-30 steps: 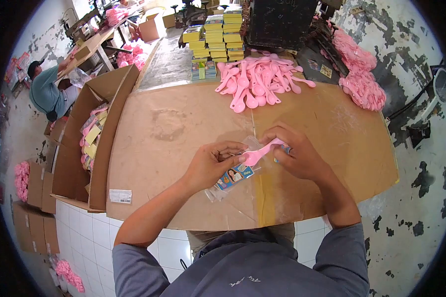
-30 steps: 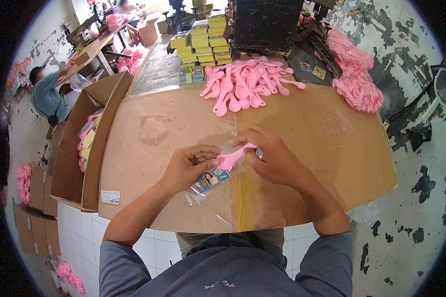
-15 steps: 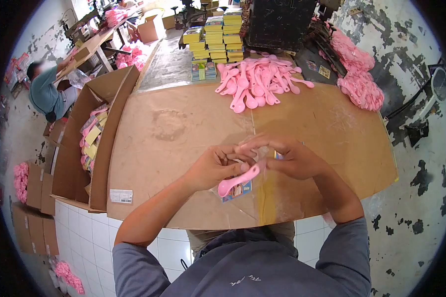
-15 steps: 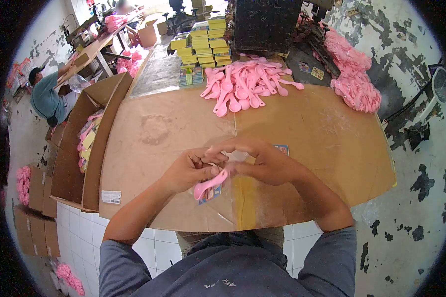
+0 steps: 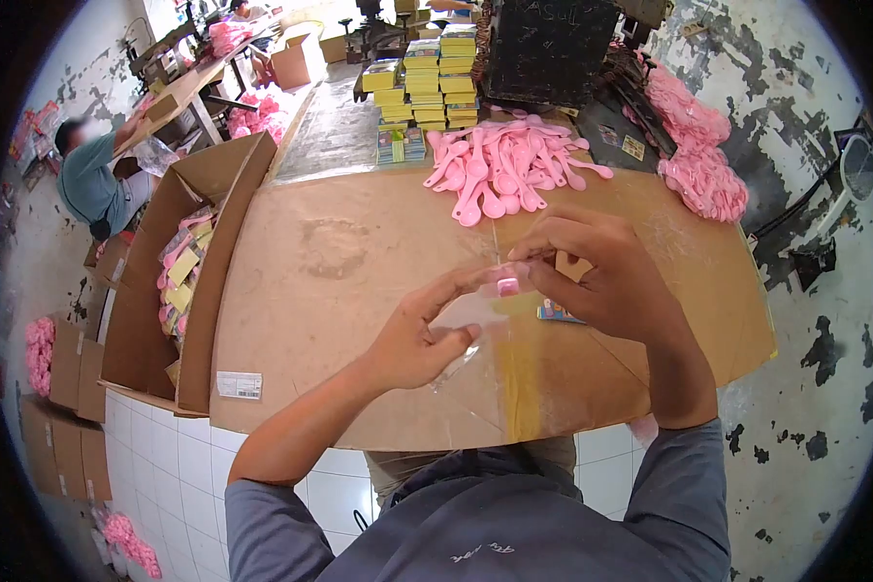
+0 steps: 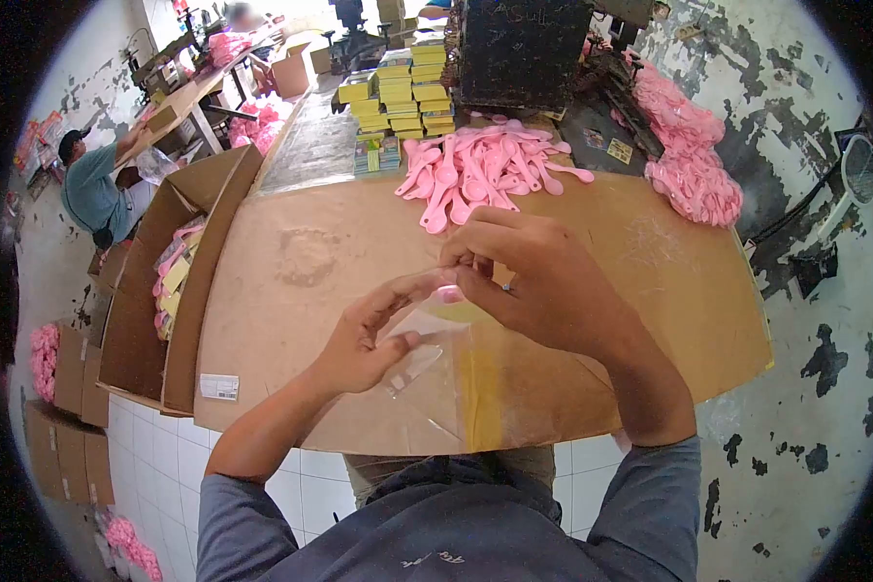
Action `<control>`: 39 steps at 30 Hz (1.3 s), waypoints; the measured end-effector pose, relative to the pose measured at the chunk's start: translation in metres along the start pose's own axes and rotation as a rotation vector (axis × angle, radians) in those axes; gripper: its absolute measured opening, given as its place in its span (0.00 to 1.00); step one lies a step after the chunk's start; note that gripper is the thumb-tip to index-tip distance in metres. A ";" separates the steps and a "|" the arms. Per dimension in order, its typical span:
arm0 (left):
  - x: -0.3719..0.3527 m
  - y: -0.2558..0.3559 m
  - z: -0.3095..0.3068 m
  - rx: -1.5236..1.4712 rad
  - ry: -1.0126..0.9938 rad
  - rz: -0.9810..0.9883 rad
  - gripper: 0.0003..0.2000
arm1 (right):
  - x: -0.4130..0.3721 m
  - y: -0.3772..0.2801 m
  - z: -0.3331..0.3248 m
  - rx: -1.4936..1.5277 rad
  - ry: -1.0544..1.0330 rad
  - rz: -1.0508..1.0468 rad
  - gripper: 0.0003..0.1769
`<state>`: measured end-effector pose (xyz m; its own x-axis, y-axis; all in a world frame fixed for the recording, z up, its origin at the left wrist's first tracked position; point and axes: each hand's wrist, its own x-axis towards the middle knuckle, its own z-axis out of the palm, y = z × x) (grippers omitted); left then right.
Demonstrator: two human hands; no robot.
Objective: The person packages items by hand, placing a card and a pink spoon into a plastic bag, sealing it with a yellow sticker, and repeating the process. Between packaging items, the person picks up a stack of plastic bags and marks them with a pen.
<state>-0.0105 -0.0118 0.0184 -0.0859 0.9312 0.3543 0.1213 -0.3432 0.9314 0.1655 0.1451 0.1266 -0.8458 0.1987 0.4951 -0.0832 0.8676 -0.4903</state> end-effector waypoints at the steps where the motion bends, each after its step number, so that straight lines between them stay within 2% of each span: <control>1: -0.001 0.003 0.003 0.015 0.028 -0.012 0.21 | 0.000 -0.001 0.002 0.036 0.008 0.030 0.06; 3: 0.000 0.007 0.010 0.043 0.089 -0.032 0.21 | 0.002 -0.001 0.006 0.098 0.025 0.071 0.07; 6: 0.002 0.009 0.009 -0.070 0.140 -0.082 0.20 | 0.002 0.003 0.014 0.167 0.035 0.111 0.07; 9: 0.006 0.007 0.006 -0.008 0.167 -0.063 0.16 | 0.001 0.004 0.019 0.201 0.018 0.124 0.07; 11: 0.005 -0.001 0.006 -0.111 0.162 -0.038 0.15 | 0.000 0.004 0.023 0.225 0.031 0.115 0.07; 14: 0.006 0.001 0.006 -0.152 0.164 -0.054 0.14 | -0.001 0.004 0.025 0.193 0.017 0.085 0.08; 17: 0.005 0.011 0.006 -0.119 0.187 -0.105 0.14 | -0.001 0.005 0.028 0.151 0.103 0.135 0.09; 20: 0.005 0.010 0.006 -0.070 0.251 -0.111 0.15 | 0.002 0.016 0.041 -0.120 0.336 -0.199 0.12; 24: -0.001 0.006 0.004 0.192 0.264 -0.124 0.19 | -0.002 0.001 0.043 -0.432 0.195 -0.319 0.13; 27: 0.000 0.002 0.010 0.310 0.299 0.049 0.22 | 0.000 0.002 0.051 -0.540 0.171 -0.361 0.13; 32: -0.003 0.007 0.009 0.506 0.199 -0.043 0.24 | 0.000 0.012 0.060 -0.695 0.128 -0.434 0.10; 35: -0.002 0.009 0.010 0.573 0.127 -0.029 0.24 | 0.005 0.025 0.056 -0.532 0.121 -0.279 0.09; 38: -0.003 0.012 0.005 0.465 0.119 -0.112 0.23 | 0.002 0.055 0.021 -0.486 0.089 -0.326 0.06; 39: -0.002 0.012 0.003 0.401 0.128 -0.156 0.22 | -0.008 0.052 0.004 -0.018 0.037 0.008 0.05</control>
<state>-0.0064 -0.0176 0.0284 -0.2520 0.9367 0.2430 0.4687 -0.1016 0.8775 0.1658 0.1867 0.0946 -0.8263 0.2224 0.5174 -0.0664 0.8738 -0.4817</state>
